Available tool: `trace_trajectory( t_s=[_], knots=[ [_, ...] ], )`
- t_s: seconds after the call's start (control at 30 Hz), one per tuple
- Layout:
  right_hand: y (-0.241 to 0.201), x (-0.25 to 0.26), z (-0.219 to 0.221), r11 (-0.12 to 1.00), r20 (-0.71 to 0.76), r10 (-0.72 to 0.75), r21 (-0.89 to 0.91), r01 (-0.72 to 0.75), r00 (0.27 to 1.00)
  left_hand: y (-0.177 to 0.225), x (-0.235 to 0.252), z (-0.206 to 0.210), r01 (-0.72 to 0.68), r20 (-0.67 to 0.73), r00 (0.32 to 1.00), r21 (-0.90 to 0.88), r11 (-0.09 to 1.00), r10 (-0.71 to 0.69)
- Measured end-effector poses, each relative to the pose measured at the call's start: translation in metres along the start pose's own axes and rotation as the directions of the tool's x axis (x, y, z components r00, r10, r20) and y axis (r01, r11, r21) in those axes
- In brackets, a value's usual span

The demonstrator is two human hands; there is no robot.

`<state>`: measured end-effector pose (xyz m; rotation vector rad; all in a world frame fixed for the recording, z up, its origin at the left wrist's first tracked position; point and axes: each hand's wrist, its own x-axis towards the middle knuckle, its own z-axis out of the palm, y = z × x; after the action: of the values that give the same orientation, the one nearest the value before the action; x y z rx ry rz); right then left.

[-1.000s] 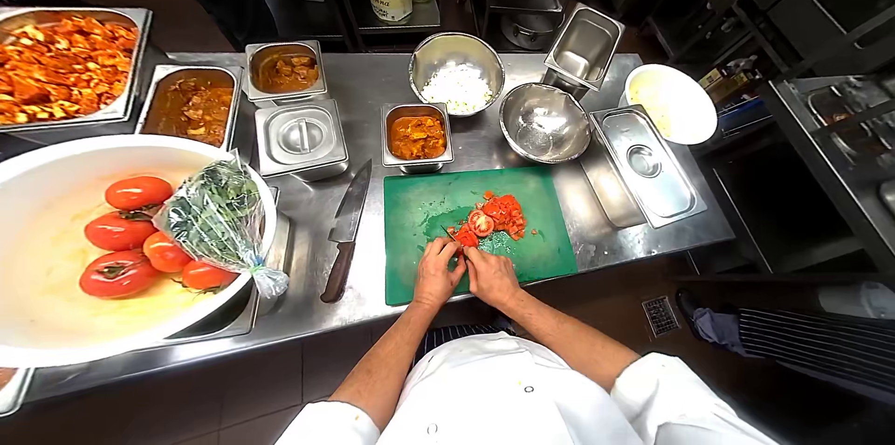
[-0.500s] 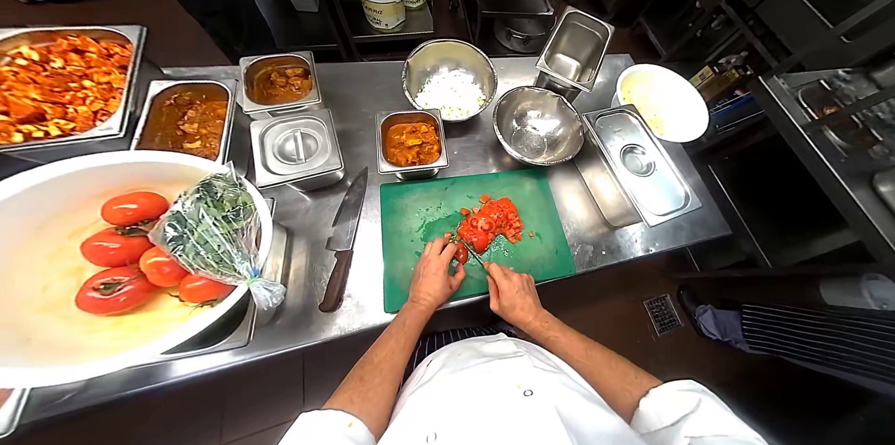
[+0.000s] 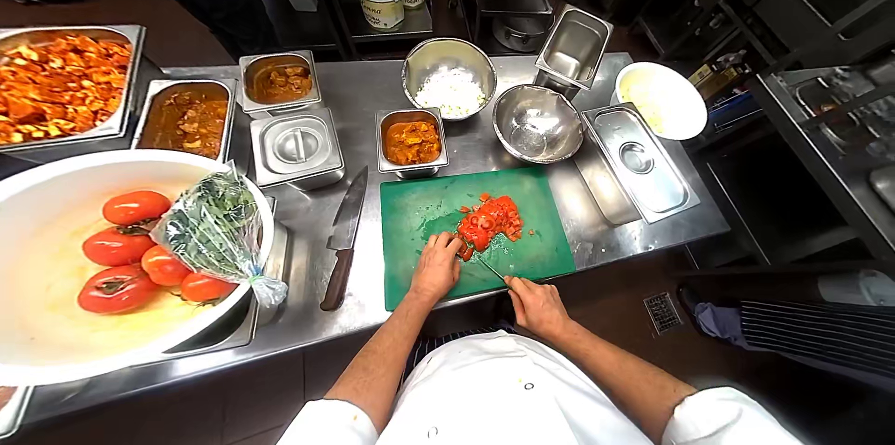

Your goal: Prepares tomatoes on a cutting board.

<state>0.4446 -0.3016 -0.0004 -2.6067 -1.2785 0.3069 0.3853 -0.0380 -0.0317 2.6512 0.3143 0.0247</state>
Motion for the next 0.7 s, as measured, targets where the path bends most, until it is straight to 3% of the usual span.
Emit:
trace_trajectory(
  t_s=[0.1,0.27,0.47,0.57,0.63,0.7],
  knots=[
    [-0.023,0.022,0.008,0.995,-0.076,0.082,0.066,-0.077,0.994,0.007,-0.002,-0.003,0.066,0.014,0.998,-0.019,0.998,-0.065],
    [-0.054,0.063,0.016,0.991,0.073,0.103,0.081,-0.109,0.992,0.009,-0.008,0.001,0.051,-0.036,0.998,-0.034,0.998,-0.052],
    [-0.023,0.026,0.001,0.999,0.196,0.034,0.032,-0.041,0.980,0.011,-0.002,-0.006,0.120,0.037,0.992,-0.079,0.990,-0.117],
    [-0.013,0.016,0.002,0.997,0.124,0.013,0.075,-0.022,0.992,0.017,0.014,-0.019,0.199,-0.027,0.978,-0.150,0.968,-0.206],
    [-0.024,0.026,0.006,0.996,0.122,-0.028,0.089,0.017,0.992,0.036,0.038,-0.033,0.261,-0.044,0.963,-0.105,0.960,-0.267],
    [-0.044,0.045,0.011,0.995,0.179,-0.060,0.094,0.044,0.982,0.059,0.066,-0.043,0.329,0.043,0.943,0.028,0.944,-0.330]
  ],
)
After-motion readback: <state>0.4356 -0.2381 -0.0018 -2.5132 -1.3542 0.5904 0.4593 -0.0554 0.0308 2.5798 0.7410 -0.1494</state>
